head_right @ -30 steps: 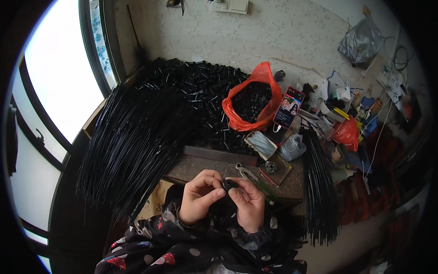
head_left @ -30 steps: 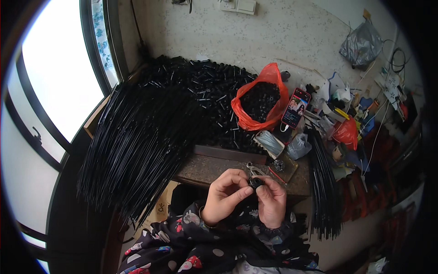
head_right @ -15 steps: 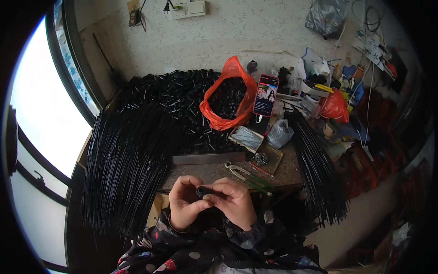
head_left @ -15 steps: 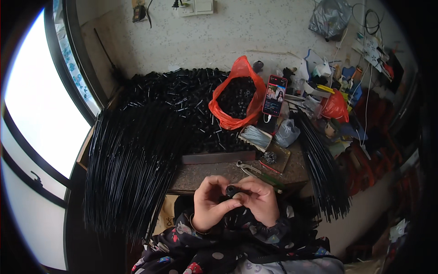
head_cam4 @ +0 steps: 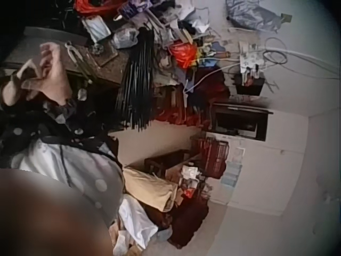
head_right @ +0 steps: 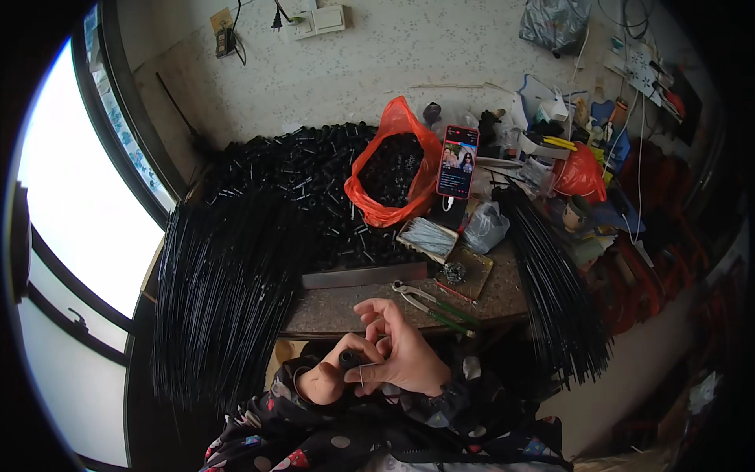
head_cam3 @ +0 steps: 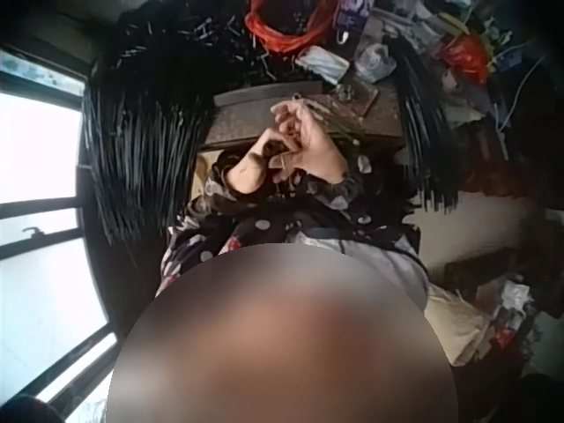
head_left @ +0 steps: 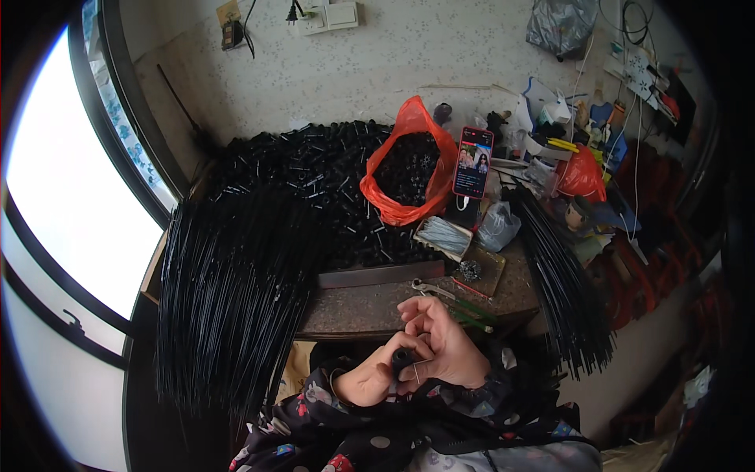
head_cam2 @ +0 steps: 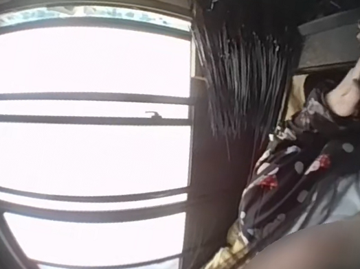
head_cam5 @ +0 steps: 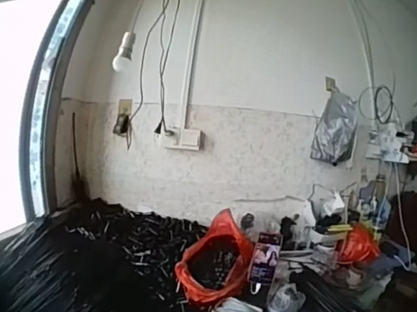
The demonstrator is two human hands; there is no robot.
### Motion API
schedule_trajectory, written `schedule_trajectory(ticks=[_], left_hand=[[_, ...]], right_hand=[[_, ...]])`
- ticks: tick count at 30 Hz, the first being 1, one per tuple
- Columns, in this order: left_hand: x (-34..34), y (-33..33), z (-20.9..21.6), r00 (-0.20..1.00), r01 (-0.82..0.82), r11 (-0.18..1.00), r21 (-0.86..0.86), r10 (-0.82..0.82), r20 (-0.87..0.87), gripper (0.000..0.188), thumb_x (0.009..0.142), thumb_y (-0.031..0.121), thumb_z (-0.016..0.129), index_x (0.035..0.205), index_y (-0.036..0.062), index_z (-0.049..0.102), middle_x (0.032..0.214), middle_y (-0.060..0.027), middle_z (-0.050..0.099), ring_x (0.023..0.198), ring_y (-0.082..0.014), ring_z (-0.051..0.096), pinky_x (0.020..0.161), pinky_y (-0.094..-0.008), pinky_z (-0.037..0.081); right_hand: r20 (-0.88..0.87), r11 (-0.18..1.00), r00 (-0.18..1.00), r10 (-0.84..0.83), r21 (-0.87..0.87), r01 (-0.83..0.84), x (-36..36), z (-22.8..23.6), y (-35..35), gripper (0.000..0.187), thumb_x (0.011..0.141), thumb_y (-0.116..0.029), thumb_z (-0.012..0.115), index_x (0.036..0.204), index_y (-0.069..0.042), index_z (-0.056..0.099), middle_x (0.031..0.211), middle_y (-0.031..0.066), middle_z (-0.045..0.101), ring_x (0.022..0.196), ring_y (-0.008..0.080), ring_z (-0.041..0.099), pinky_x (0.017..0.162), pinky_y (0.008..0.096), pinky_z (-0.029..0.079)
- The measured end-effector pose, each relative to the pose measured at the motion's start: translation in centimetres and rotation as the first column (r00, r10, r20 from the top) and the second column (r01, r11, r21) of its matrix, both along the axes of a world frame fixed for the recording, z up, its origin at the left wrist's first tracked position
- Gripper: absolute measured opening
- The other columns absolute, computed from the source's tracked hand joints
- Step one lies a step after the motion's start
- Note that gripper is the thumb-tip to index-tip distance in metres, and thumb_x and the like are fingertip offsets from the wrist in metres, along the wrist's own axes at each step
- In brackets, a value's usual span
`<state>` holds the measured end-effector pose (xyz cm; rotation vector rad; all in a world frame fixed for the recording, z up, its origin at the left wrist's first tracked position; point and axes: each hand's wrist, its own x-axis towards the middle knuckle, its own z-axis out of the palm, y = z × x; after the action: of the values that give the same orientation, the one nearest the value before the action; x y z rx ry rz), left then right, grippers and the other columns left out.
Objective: Manually processing and assembling black wiring components using a crimping tool and an assembly jig on a workbench.
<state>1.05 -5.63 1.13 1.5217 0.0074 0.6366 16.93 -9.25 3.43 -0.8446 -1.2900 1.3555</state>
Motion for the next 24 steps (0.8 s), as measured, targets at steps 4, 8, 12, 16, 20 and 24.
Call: schedule_trajectory(ticks=[4, 8, 12, 16, 20, 24], left_hand=[[-0.1, -0.1, 0.7, 0.984, -0.150, 0.908, -0.390, 0.176, 0.031, 0.063, 0.086, 0.059, 0.041, 0.097, -0.0024, 0.046, 0.078, -0.0111, 0.054, 0.060, -0.0117, 0.049, 0.055, -0.0232, 0.038], [-0.1, 0.3, -0.5, 0.940, -0.186, 0.907, -0.377, 0.276, 0.200, 0.038, 0.088, 0.035, 0.054, 0.094, -0.0019, 0.052, 0.080, -0.0059, 0.056, 0.064, -0.0080, 0.048, 0.059, -0.0210, 0.038], [0.3, 1.0, -0.5, 0.881, -0.414, 0.891, -0.186, 0.444, 0.165, 0.026, 0.088, 0.026, 0.054, 0.089, -0.0003, 0.053, 0.074, -0.0046, 0.057, 0.060, -0.0095, 0.050, 0.056, -0.0219, 0.039], [1.1, 1.3, 0.0, 0.756, -0.653, 0.686, 0.321, 0.618, 0.218, 0.024, 0.087, 0.024, 0.053, 0.087, 0.0002, 0.052, 0.067, -0.0090, 0.054, 0.054, -0.0198, 0.053, 0.052, -0.0261, 0.042], [-0.7, 2.0, 0.9, 0.825, -0.564, 0.801, 0.201, 0.535, 0.181, 0.029, 0.086, 0.028, 0.054, 0.085, -0.0011, 0.050, 0.062, -0.0058, 0.052, 0.050, -0.0139, 0.050, 0.050, -0.0247, 0.039], [-2.6, 3.0, 0.9, 0.787, -0.611, 0.790, -0.042, 0.613, 0.073, 0.028, 0.083, 0.023, 0.058, 0.071, -0.0020, 0.052, 0.059, -0.0026, 0.052, 0.050, -0.0062, 0.041, 0.047, -0.0208, 0.030]], right_hand=[[0.316, 0.769, 0.784, -0.535, 0.566, 0.297, -0.4, 1.4, 0.1, 0.073, 0.056, -0.020, 0.084, 0.118, -0.010, 0.046, 0.107, 0.0075, 0.045, 0.079, 0.0144, 0.048, 0.067, 0.0265, 0.042], [0.342, 0.470, 0.521, -0.782, 0.872, 0.133, -0.3, 2.3, -0.8, 0.042, 0.060, -0.020, 0.079, 0.098, -0.009, 0.063, 0.100, 0.0057, 0.051, 0.086, 0.0220, 0.049, 0.074, 0.0337, 0.040], [0.415, 0.440, 0.312, -0.855, 0.898, 0.012, -0.6, 2.9, -0.8, 0.033, 0.064, -0.017, 0.074, 0.093, -0.006, 0.064, 0.090, 0.0010, 0.055, 0.086, 0.0198, 0.049, 0.072, 0.0330, 0.039], [0.542, 0.690, 0.573, -0.615, 0.721, 0.059, -0.3, 2.1, -0.9, 0.020, 0.065, -0.014, 0.072, 0.076, -0.005, 0.057, 0.082, 0.0037, 0.053, 0.074, 0.0220, 0.052, 0.065, 0.0342, 0.040], [0.437, 0.566, 0.624, -0.647, 0.824, 0.010, 1.2, 0.9, -0.4, 0.021, 0.065, -0.012, 0.073, 0.072, -0.004, 0.055, 0.077, 0.0064, 0.053, 0.072, 0.0262, 0.055, 0.061, 0.0355, 0.044], [0.722, 0.781, 0.298, -0.624, 0.575, 0.243, 6.3, -6.9, 0.7, 0.028, 0.073, -0.015, 0.068, 0.098, -0.005, 0.057, 0.100, 0.0112, 0.053, 0.093, 0.0303, 0.052, 0.074, 0.0395, 0.043]])
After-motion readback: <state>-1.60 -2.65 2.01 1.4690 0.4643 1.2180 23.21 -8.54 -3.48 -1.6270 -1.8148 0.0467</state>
